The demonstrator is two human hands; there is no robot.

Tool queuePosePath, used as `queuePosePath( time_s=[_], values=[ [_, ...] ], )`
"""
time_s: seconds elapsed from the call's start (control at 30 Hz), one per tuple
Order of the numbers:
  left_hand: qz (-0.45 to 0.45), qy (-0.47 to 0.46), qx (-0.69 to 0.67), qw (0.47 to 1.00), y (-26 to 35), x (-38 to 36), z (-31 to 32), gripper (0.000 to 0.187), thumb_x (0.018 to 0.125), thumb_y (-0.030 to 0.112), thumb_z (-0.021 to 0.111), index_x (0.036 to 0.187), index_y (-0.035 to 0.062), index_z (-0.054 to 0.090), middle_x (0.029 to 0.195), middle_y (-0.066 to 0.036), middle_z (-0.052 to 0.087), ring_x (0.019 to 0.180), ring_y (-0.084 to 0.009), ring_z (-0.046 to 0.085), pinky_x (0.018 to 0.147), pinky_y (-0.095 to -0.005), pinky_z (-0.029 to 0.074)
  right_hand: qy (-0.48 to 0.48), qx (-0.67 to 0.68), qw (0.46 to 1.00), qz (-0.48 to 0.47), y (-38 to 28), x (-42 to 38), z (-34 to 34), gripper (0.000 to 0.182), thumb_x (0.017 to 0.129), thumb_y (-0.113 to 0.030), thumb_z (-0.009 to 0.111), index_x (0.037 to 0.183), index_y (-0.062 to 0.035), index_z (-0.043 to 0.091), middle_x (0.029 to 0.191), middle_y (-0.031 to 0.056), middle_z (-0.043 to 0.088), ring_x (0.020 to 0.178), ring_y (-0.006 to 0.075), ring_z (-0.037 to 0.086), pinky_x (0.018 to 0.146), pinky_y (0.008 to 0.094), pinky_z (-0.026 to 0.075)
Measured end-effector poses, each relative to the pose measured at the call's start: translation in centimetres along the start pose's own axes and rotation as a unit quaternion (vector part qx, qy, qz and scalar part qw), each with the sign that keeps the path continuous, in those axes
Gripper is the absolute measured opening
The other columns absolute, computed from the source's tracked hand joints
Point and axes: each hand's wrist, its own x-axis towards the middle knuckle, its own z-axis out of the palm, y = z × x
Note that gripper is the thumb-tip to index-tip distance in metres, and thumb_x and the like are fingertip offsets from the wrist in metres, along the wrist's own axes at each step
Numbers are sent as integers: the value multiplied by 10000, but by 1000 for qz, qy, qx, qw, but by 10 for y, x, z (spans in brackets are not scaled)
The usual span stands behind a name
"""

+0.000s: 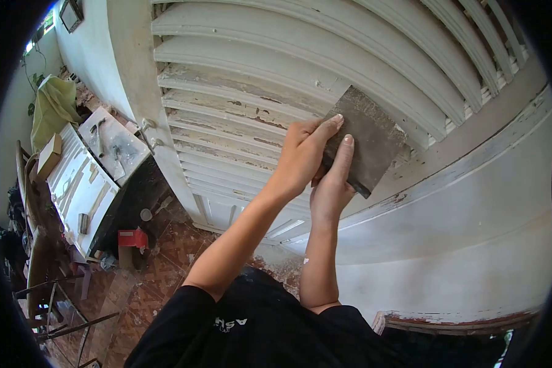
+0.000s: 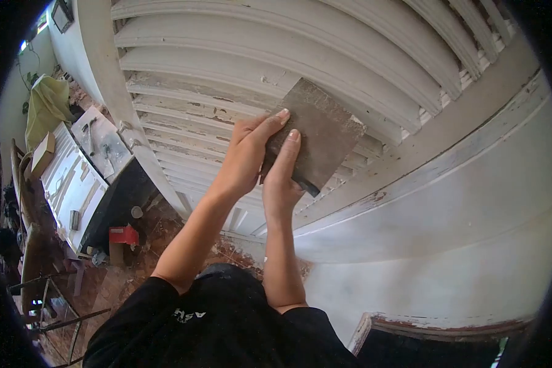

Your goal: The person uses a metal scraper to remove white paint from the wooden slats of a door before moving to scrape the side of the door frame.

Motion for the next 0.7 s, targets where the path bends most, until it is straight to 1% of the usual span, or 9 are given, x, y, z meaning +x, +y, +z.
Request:
queuePosePath(
  time_s=[0.03,0.07,0.13,0.27,0.33,0.47,0.5,0.6,0.7],
  values=[
    [1,5,-6,1000,-1,0,-2,291,791,218,468,611,-6,516,434,5,406,315,-58,337,283,-211,230,-10,-4,1000,8,0,0,-1,266,783,-322,500,873,-72,510,642,-33,489,435,16,385,353,159,262],
    [2,9,-11,1000,1,0,-6,289,791,218,468,614,-5,519,434,6,407,313,-59,335,282,-209,229,-51,-45,994,88,-5,-2,-5,320,814,-245,473,1018,-2,434,891,69,518,714,78,506,544,175,414],
    [-30,-15,-41,999,3,-1,-11,250,788,205,473,704,-21,541,572,-15,481,448,-61,417,406,-204,332,-69,-63,996,-17,4,0,-3,311,814,-242,474,1009,-4,430,881,67,514,695,75,499,522,174,405],
    [-53,-19,29,998,16,-9,1,268,789,212,471,682,-24,541,550,-8,471,457,-62,406,398,-205,311,-49,-41,997,49,-20,-5,-8,292,816,-281,462,947,-21,487,797,25,531,566,49,480,406,163,346],
    [-36,-17,-26,999,4,-3,7,273,786,213,476,678,-26,551,558,-14,486,477,-59,410,418,-199,312,-12,-9,1000,5,-19,-3,-6,297,817,-308,456,933,-38,502,730,6,534,526,36,464,392,154,330],
    [-35,-2,10,999,9,-3,-7,270,788,205,478,725,-46,554,589,-32,509,511,-64,432,452,-195,336,-85,-22,994,69,-15,-5,-2,374,806,-310,477,1013,0,450,867,58,531,653,64,512,456,152,383],
    [-40,-13,-67,997,7,0,-14,263,790,201,474,742,-46,552,583,-38,512,517,-69,452,468,-195,355,-36,-64,997,-24,0,-4,6,366,800,-324,483,973,-1,459,811,50,530,607,62,499,448,164,377],
    [-42,-41,-29,998,11,-2,-18,270,795,208,466,708,-36,542,525,-27,488,419,-64,421,367,-200,314,-43,-35,996,62,-7,-7,6,307,800,-347,473,839,-43,491,609,-7,482,431,48,393,384,186,302],
    [-23,-15,-8,1000,13,-5,-2,282,797,227,465,659,-10,530,451,-6,421,335,-54,342,305,-203,247,-19,-43,998,36,-17,-8,4,360,798,-411,438,710,-73,525,548,-21,460,436,34,391,379,175,280]
  ],
)
